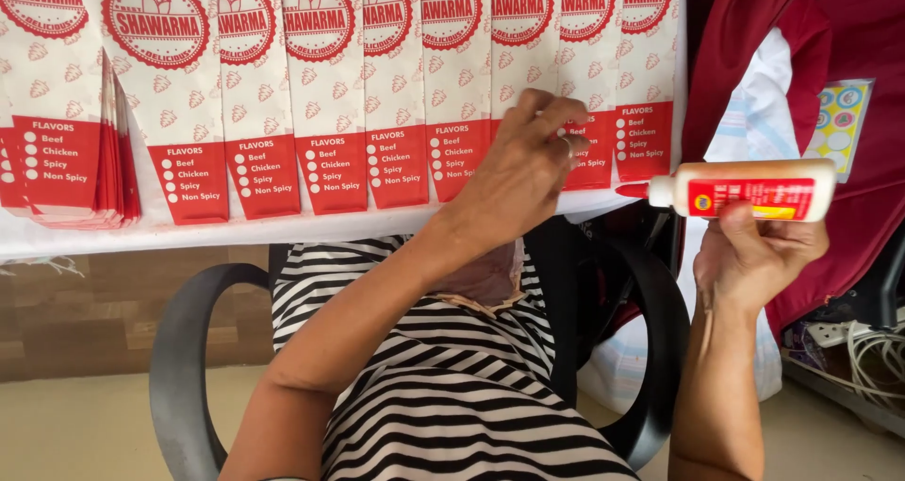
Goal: The person applies glue and paper labels to shawarma packaging sleeves by hand on a white table.
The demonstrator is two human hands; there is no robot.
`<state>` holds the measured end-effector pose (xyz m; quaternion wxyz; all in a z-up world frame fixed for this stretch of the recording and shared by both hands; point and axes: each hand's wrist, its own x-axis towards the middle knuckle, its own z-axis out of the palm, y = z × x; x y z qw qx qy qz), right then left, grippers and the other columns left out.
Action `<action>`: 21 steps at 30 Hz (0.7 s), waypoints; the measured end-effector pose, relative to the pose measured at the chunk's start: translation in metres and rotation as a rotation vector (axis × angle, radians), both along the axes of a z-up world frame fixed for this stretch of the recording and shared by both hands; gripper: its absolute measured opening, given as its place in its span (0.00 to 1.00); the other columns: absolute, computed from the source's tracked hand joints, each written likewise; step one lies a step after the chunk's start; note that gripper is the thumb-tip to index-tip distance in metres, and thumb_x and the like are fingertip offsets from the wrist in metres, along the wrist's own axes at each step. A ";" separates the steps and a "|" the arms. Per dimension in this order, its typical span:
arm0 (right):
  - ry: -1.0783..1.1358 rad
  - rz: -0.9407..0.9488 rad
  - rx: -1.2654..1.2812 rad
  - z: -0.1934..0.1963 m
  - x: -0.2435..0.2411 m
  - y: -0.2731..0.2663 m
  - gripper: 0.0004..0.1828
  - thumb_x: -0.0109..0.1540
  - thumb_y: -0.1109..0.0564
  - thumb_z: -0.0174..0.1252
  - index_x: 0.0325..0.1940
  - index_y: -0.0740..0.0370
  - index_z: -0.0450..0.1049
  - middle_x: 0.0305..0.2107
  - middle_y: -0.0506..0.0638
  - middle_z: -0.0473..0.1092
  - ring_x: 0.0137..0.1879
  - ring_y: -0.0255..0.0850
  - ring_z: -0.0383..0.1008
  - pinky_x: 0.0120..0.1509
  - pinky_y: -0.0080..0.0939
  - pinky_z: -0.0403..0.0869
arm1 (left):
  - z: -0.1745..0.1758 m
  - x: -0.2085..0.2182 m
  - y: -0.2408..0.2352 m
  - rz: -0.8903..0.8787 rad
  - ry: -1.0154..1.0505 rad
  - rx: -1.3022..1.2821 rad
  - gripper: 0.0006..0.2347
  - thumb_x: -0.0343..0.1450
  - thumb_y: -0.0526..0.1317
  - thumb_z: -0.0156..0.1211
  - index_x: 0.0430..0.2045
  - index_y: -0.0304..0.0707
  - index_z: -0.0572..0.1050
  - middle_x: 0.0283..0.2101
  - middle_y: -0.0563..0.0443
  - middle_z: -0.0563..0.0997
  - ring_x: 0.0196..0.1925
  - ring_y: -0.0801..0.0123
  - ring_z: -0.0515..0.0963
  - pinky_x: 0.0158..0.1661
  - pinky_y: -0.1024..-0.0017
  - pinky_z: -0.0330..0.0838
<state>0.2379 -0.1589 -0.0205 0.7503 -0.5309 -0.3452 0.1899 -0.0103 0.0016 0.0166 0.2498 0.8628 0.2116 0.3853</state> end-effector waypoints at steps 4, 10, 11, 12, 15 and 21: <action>-0.037 0.017 0.012 0.004 -0.022 0.008 0.17 0.56 0.57 0.77 0.44 0.59 0.77 0.35 0.45 0.74 0.44 0.36 0.75 0.58 0.38 0.79 | 0.001 -0.034 0.003 0.070 0.167 0.050 0.16 0.54 0.12 0.51 0.26 0.28 0.75 0.37 0.42 0.77 0.40 0.54 0.68 0.39 0.59 0.64; -0.109 0.061 -0.120 -0.001 -0.058 0.026 0.15 0.55 0.63 0.75 0.36 0.60 0.73 0.30 0.43 0.69 0.38 0.32 0.70 0.47 0.36 0.73 | -0.018 -0.051 -0.002 0.041 0.221 0.046 0.06 0.64 0.33 0.72 0.25 0.31 0.79 0.44 0.50 0.78 0.48 0.54 0.70 0.46 0.57 0.64; -0.160 0.076 -0.160 0.001 -0.062 0.026 0.16 0.55 0.63 0.76 0.40 0.62 0.73 0.32 0.45 0.71 0.41 0.35 0.72 0.50 0.37 0.76 | -0.019 -0.052 -0.003 0.038 0.224 0.042 0.05 0.62 0.31 0.69 0.27 0.29 0.79 0.46 0.48 0.78 0.49 0.52 0.70 0.46 0.57 0.65; -0.211 0.092 -0.200 0.003 -0.066 0.026 0.18 0.55 0.63 0.76 0.43 0.63 0.74 0.35 0.48 0.72 0.43 0.38 0.75 0.53 0.39 0.78 | -0.019 -0.053 -0.004 0.034 0.227 0.037 0.06 0.61 0.29 0.67 0.29 0.28 0.80 0.47 0.47 0.78 0.50 0.51 0.71 0.46 0.57 0.67; -0.252 0.157 -0.183 0.008 -0.076 0.032 0.18 0.56 0.61 0.75 0.45 0.64 0.74 0.38 0.50 0.73 0.47 0.40 0.75 0.59 0.41 0.78 | -0.020 -0.054 -0.003 0.019 0.242 0.018 0.10 0.60 0.31 0.70 0.32 0.30 0.80 0.49 0.47 0.78 0.53 0.51 0.71 0.47 0.56 0.67; -0.331 0.261 -0.061 -0.011 -0.082 0.040 0.25 0.52 0.66 0.74 0.48 0.75 0.70 0.40 0.66 0.74 0.54 0.50 0.76 0.62 0.57 0.75 | -0.019 -0.053 -0.003 0.036 0.269 -0.035 0.18 0.55 0.36 0.79 0.36 0.30 0.83 0.45 0.43 0.80 0.52 0.52 0.74 0.52 0.59 0.65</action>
